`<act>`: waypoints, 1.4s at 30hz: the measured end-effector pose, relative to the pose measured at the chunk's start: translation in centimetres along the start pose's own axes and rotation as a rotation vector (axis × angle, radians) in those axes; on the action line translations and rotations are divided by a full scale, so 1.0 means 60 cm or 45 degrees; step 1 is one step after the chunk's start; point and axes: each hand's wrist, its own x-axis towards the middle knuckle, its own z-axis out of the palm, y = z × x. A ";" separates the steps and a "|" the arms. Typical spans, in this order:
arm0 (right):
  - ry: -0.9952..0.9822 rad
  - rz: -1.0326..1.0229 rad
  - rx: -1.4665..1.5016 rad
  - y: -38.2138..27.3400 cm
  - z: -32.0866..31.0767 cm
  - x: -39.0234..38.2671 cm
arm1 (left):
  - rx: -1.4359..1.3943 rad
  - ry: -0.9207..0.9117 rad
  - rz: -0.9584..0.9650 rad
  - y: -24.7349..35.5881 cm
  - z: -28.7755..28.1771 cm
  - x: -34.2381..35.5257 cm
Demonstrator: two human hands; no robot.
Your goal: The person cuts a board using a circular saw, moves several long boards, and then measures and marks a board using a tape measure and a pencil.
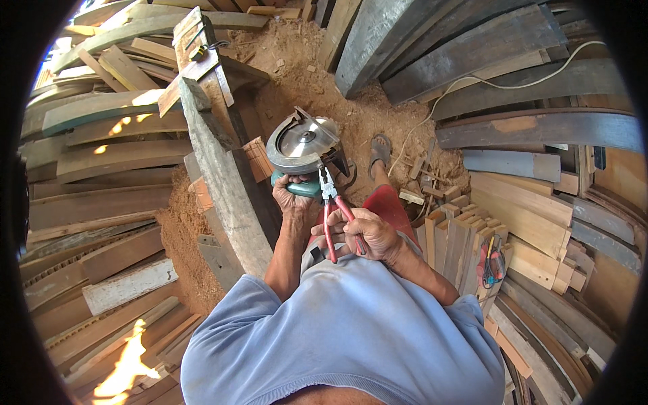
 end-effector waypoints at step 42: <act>0.148 0.069 0.096 -0.014 -0.018 -0.020 | 0.093 -0.124 -0.021 0.010 -0.001 -0.019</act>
